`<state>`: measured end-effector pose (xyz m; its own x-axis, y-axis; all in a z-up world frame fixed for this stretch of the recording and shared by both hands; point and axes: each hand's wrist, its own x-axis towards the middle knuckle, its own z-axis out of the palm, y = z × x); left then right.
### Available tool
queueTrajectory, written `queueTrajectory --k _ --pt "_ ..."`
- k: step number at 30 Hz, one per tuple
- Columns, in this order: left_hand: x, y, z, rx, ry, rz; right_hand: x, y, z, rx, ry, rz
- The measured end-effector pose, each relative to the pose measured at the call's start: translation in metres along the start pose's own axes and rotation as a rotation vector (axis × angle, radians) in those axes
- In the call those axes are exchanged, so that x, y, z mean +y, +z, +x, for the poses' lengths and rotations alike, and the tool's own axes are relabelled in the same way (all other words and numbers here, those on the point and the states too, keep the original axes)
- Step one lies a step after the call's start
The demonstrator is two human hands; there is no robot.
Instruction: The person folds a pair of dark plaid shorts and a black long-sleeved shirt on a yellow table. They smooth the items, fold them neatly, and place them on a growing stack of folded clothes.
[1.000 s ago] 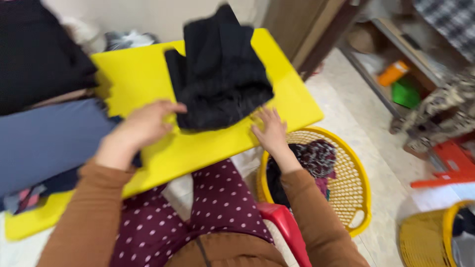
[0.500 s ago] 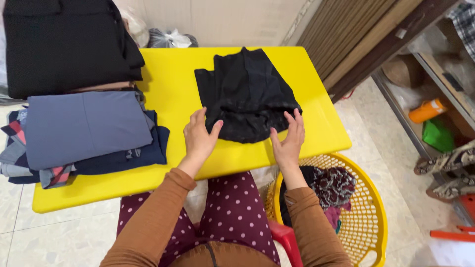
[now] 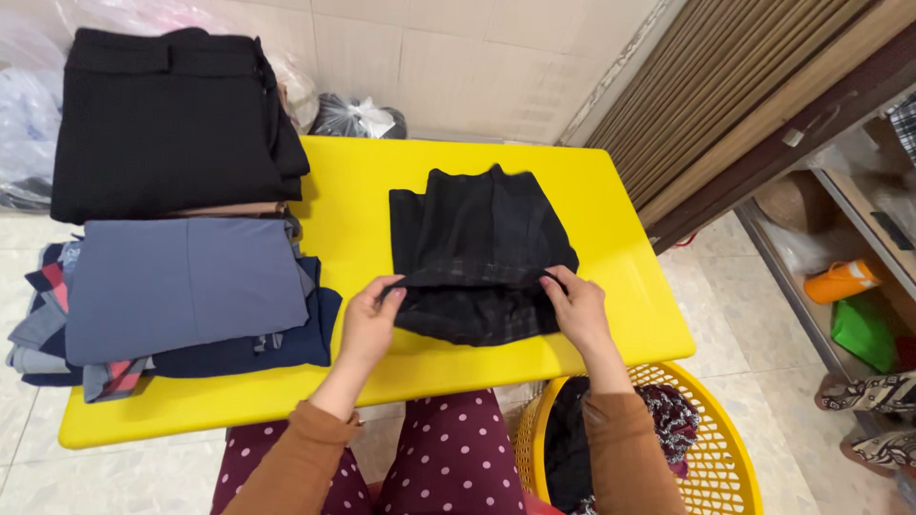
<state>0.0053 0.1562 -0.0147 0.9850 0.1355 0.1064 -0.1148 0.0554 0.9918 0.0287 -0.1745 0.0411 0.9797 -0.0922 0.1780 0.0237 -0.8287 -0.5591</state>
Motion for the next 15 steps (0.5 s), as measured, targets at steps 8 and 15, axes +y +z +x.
queueTrajectory --k 8,15 --pt "0.101 -0.028 0.078 -0.088 0.447 0.028 0.0 -0.045 0.007 -0.077 0.184 1.392" --pt "0.119 -0.002 0.048 0.255 0.564 0.712 -0.049 -0.022 -0.003 0.325 -0.145 -0.134"
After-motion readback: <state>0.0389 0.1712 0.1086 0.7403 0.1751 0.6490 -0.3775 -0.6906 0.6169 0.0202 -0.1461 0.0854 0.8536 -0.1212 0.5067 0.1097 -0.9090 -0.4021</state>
